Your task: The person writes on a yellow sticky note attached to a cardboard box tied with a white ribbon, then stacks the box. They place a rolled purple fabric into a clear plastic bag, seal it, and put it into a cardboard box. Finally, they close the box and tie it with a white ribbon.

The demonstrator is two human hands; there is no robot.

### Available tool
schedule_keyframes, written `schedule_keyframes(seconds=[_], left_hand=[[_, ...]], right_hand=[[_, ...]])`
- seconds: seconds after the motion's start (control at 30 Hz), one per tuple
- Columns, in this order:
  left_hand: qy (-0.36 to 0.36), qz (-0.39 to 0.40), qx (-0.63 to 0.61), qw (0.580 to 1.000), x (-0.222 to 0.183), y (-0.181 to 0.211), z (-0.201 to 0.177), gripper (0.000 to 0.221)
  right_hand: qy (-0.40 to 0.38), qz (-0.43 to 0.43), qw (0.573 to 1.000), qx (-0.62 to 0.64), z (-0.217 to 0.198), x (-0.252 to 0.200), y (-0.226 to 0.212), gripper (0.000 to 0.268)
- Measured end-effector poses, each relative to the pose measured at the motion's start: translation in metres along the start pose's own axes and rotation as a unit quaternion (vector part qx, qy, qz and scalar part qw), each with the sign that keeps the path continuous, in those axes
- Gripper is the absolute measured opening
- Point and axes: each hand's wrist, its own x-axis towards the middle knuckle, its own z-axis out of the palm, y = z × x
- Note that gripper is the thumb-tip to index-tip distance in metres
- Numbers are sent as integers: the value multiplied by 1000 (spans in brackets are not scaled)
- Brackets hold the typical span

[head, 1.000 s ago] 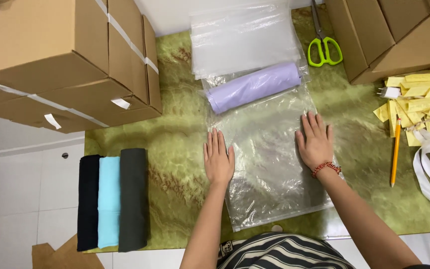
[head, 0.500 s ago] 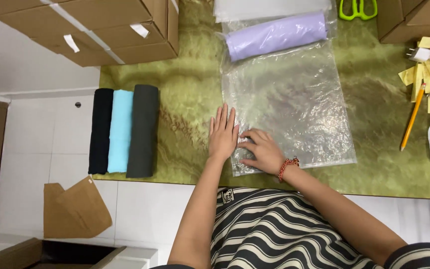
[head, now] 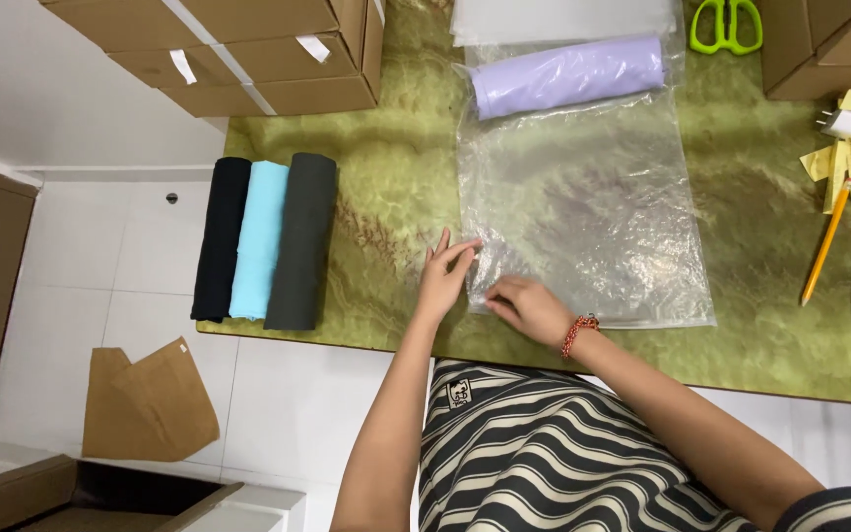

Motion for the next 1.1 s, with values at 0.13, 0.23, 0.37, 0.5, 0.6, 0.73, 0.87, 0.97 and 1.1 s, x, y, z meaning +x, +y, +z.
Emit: schedule_keyframes(seconds=[0.13, 0.23, 0.37, 0.5, 0.6, 0.73, 0.87, 0.97, 1.1], left_hand=[[-8, 10, -22, 1000, -5, -1, -1, 26], [-1, 18, 39, 999, -11, -3, 8, 24], [3, 18, 59, 998, -10, -16, 21, 19], [23, 33, 47, 998, -10, -14, 16, 21], [42, 24, 71, 996, -16, 6, 13, 23], [49, 1, 118, 992, -15, -6, 24, 26], [77, 26, 118, 990, -12, -17, 28, 24], [99, 33, 106, 989, -8, -26, 34, 23], [110, 36, 113, 987, 0, -50, 39, 23]], right_hand=[[20, 109, 993, 33, -16, 13, -3, 17], [15, 168, 985, 32, -17, 20, 0, 18], [-22, 212, 977, -9, -19, 23, -9, 23], [-44, 235, 970, -39, -26, 29, -26, 30], [-35, 242, 968, -56, -23, 28, -26, 28], [-19, 247, 968, -48, -18, 27, -22, 26], [-7, 232, 972, -37, -19, 28, -25, 25], [-1, 228, 973, -23, -22, 29, -22, 24], [-2, 223, 975, -7, -34, 30, -29, 22]])
